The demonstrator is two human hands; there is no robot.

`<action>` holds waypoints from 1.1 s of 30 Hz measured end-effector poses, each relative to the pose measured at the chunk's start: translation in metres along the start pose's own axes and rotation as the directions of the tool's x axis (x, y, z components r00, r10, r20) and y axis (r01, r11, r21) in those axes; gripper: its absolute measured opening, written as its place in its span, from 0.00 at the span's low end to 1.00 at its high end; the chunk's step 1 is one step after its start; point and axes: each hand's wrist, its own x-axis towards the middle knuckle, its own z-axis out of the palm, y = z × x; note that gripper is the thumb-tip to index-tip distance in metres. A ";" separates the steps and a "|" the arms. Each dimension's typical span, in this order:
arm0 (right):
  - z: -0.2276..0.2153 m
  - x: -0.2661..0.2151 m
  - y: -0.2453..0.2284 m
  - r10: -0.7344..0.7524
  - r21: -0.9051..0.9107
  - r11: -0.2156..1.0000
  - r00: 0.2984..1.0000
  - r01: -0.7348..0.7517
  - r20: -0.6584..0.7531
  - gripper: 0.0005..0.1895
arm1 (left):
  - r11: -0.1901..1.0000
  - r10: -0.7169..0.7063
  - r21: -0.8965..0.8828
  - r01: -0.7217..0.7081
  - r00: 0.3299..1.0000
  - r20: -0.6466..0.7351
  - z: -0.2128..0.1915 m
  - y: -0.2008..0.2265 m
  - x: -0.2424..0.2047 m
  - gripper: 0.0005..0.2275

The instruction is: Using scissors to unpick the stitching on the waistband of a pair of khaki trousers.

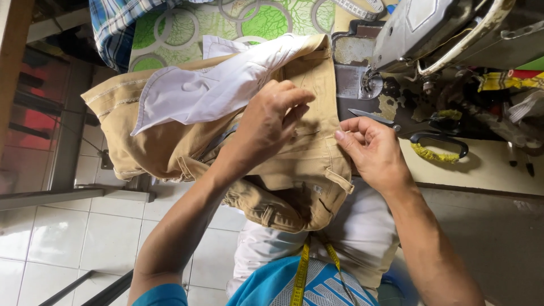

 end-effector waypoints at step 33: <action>-0.064 -0.009 -0.023 -0.572 -0.873 0.334 0.812 0.356 0.112 0.07 | 0.985 0.159 0.077 -0.154 0.985 -0.067 0.024 -0.020 0.022 0.03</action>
